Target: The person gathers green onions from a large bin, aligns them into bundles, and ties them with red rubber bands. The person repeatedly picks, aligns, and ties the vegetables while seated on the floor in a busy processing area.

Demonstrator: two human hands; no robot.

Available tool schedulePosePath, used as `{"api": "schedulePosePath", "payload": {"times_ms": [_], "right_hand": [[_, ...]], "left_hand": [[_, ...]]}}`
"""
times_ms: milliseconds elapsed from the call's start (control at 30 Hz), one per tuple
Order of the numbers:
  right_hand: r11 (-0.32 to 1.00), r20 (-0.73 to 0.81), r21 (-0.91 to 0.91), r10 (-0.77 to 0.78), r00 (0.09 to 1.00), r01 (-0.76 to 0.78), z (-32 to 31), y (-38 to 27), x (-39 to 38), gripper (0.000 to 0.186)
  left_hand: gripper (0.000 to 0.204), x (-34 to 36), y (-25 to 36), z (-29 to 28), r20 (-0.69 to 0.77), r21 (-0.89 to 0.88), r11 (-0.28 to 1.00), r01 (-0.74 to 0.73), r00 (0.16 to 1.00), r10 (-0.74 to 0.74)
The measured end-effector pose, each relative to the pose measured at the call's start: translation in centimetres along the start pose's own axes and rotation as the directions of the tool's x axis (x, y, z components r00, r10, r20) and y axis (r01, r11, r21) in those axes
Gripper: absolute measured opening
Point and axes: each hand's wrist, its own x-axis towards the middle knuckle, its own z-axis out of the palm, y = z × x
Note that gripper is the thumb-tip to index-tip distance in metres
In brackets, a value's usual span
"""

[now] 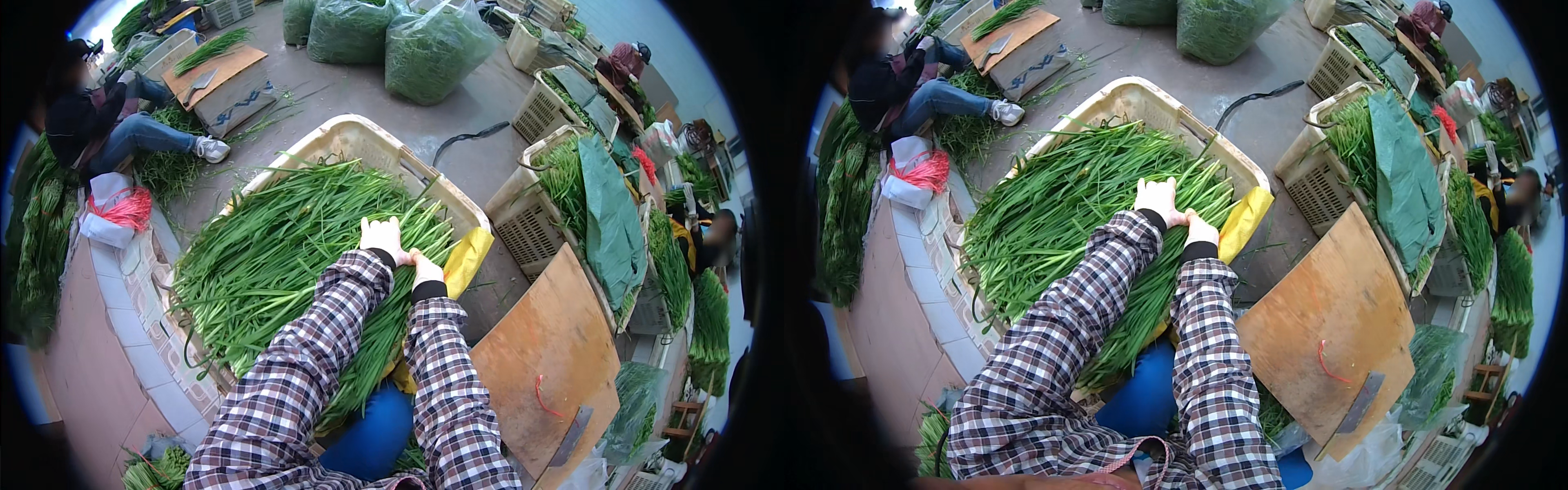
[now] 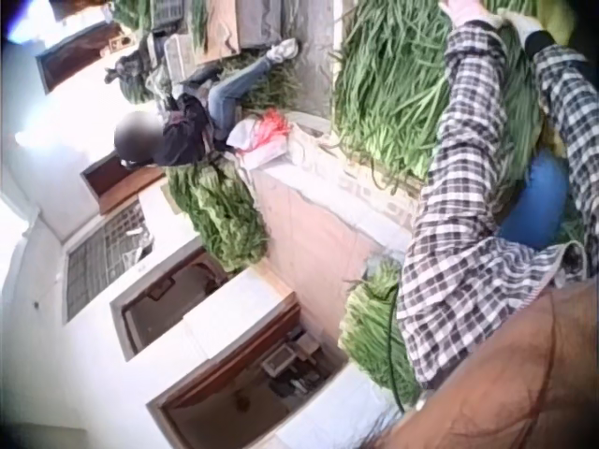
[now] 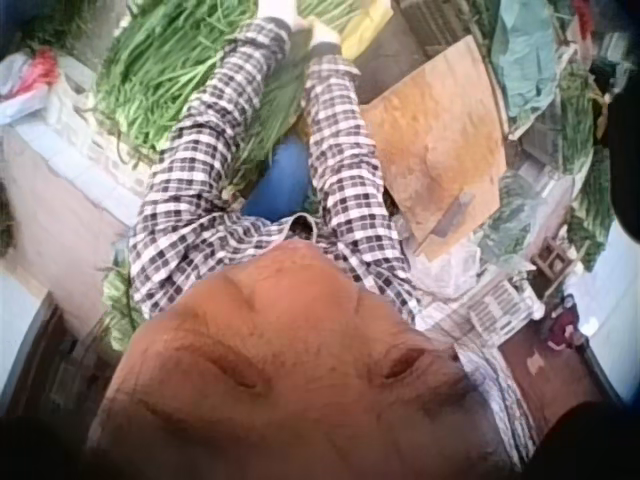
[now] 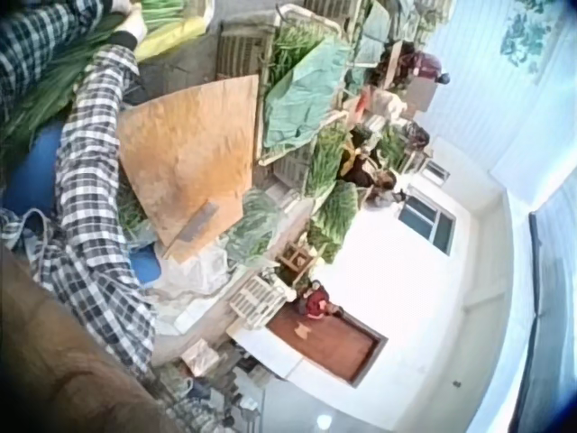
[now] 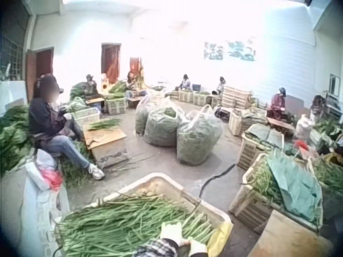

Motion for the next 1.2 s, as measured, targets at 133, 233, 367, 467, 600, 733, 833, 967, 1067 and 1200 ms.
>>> {"api": "schedulePosePath", "payload": {"times_ms": [133,233,367,467,600,733,833,967,1067,1200], "right_hand": [[0.828,0.114,0.543,0.09,0.989,-0.138,-0.4,0.6,1.3,0.027],[0.822,0.115,0.546,0.117,0.986,-0.161,-0.8,-0.5,0.1,0.026],[0.754,0.134,0.635,0.109,0.985,-0.17,-1.9,0.7,1.9,0.02],[0.825,0.04,0.561,0.053,0.998,-0.067,-1.0,-1.6,-0.7,0.026],[0.675,0.122,0.736,-0.045,0.992,-0.06,-1.0,-3.9,-2.9,0.044],[0.641,0.222,0.75,-0.007,0.975,-0.167,-1.6,-3.0,-1.8,0.065],[0.623,0.392,0.695,0.088,0.916,-0.358,-1.2,-1.0,1.2,0.053],[0.836,0.203,0.488,0.17,0.964,-0.25,-2.1,1.8,5.6,0.018],[0.974,0.052,0.176,-0.151,0.987,0.14,-2.8,3.1,5.3,0.018],[0.928,-0.079,0.373,0.013,0.997,0.018,-1.4,-0.4,1.6,0.029]], "left_hand": [[0.081,-0.3,-0.1,0.4,-0.055,-0.127,0.987,-0.097,0.994,0.09],[0.075,-0.3,0.1,0.8,-0.085,-0.114,0.981,-0.16,0.985,0.15],[0.076,-0.8,0.8,-0.3,-0.099,-0.16,0.952,-0.262,0.964,0.249],[0.083,-1.3,0.6,-1.1,0.007,-0.12,0.971,-0.206,0.978,0.208],[0.079,-3.0,1.3,-0.5,-0.092,-0.088,0.972,-0.216,0.974,0.208],[0.056,-4.2,3.3,1.7,-0.264,-0.084,0.932,-0.351,0.91,0.319],[0.048,-3.8,3.3,3.2,-0.23,-0.183,0.921,-0.345,0.925,0.301],[0.05,-2.4,2.5,2.7,0.034,-0.22,0.913,-0.343,0.933,0.359],[0.046,-1.8,1.1,-1.8,0.158,-0.449,0.829,-0.333,0.884,0.44],[0.037,1.6,-2.1,-2.0,-0.265,-0.669,0.683,-0.292,0.953,0.148]]}}
